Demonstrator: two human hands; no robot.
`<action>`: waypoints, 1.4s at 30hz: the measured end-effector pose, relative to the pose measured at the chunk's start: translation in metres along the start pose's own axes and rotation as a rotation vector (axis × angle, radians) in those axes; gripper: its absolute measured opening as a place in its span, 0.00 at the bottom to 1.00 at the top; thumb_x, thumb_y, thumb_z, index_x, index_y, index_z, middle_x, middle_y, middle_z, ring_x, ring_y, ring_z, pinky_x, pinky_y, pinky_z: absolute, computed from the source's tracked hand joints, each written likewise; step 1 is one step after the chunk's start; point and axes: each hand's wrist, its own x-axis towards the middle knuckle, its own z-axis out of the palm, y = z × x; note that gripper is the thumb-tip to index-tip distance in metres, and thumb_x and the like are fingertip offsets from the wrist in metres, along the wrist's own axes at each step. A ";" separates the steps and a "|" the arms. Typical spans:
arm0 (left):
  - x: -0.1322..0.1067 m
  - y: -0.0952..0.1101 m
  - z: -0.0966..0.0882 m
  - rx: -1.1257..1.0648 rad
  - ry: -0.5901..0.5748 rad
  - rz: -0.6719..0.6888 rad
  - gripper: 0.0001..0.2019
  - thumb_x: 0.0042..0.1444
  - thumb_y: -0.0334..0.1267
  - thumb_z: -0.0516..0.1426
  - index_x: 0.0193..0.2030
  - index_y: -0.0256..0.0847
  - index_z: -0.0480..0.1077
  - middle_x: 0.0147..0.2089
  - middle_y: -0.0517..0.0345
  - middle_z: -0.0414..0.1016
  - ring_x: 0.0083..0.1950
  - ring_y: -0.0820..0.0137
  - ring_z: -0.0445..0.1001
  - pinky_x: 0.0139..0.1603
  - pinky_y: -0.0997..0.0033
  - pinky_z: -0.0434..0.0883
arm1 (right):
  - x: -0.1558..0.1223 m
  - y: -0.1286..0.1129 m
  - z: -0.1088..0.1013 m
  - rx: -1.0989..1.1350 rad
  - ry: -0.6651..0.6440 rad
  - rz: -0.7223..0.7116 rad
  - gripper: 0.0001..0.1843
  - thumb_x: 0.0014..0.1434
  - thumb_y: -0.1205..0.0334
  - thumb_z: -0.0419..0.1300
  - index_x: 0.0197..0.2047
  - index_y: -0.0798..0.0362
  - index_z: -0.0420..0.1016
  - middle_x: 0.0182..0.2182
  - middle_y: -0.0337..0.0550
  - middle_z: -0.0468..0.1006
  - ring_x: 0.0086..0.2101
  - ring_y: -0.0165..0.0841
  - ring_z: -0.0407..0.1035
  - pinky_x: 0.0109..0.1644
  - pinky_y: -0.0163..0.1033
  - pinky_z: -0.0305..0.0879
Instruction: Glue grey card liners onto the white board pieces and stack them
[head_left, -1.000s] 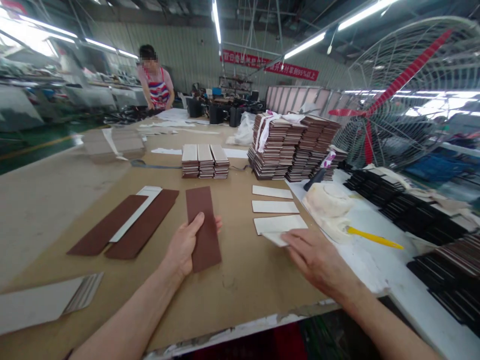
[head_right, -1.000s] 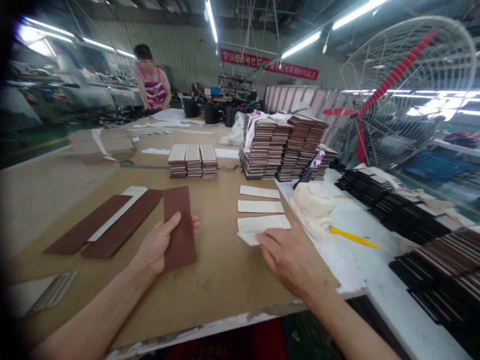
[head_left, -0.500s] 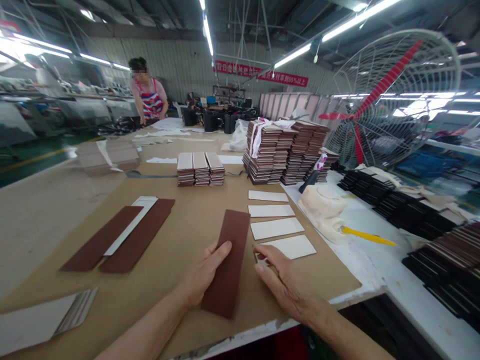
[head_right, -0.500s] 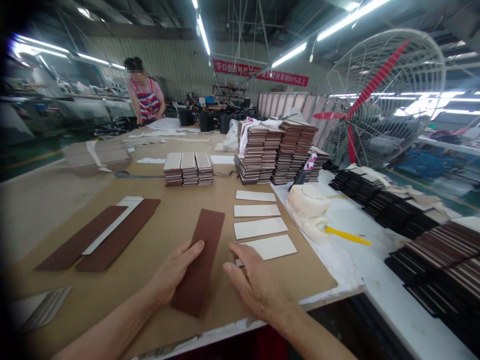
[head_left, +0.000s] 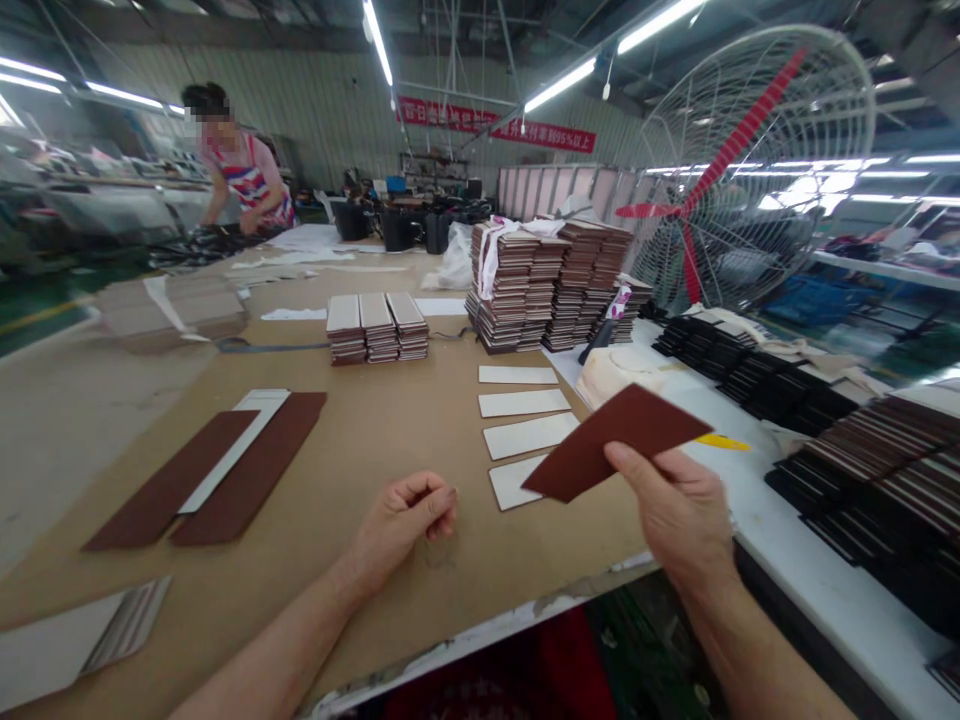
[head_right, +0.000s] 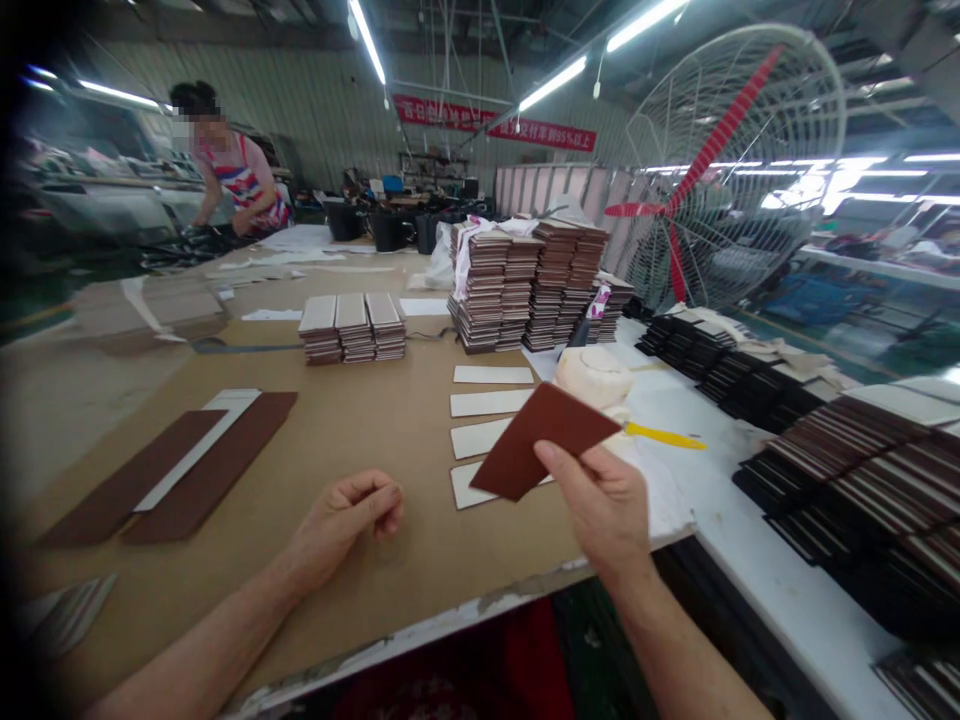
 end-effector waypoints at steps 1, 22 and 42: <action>0.001 0.000 -0.001 0.000 0.035 0.006 0.19 0.59 0.52 0.60 0.28 0.38 0.71 0.25 0.59 0.73 0.27 0.75 0.67 0.29 0.78 0.65 | 0.003 -0.003 -0.016 -0.188 0.061 -0.154 0.10 0.56 0.55 0.68 0.40 0.49 0.83 0.36 0.42 0.82 0.40 0.44 0.75 0.48 0.50 0.73; 0.010 -0.010 -0.006 0.102 0.174 -0.045 0.20 0.54 0.55 0.62 0.29 0.38 0.72 0.26 0.59 0.74 0.27 0.75 0.67 0.28 0.78 0.64 | -0.025 0.061 -0.007 -0.999 -0.756 -0.385 0.36 0.66 0.43 0.54 0.70 0.56 0.59 0.70 0.57 0.53 0.68 0.52 0.46 0.68 0.62 0.51; 0.007 -0.017 -0.006 0.280 0.047 -0.010 0.21 0.59 0.57 0.56 0.29 0.40 0.72 0.25 0.59 0.73 0.28 0.71 0.68 0.31 0.76 0.64 | 0.022 0.098 0.032 -1.164 -0.756 -0.250 0.44 0.66 0.37 0.49 0.71 0.64 0.54 0.70 0.66 0.47 0.69 0.55 0.42 0.68 0.63 0.45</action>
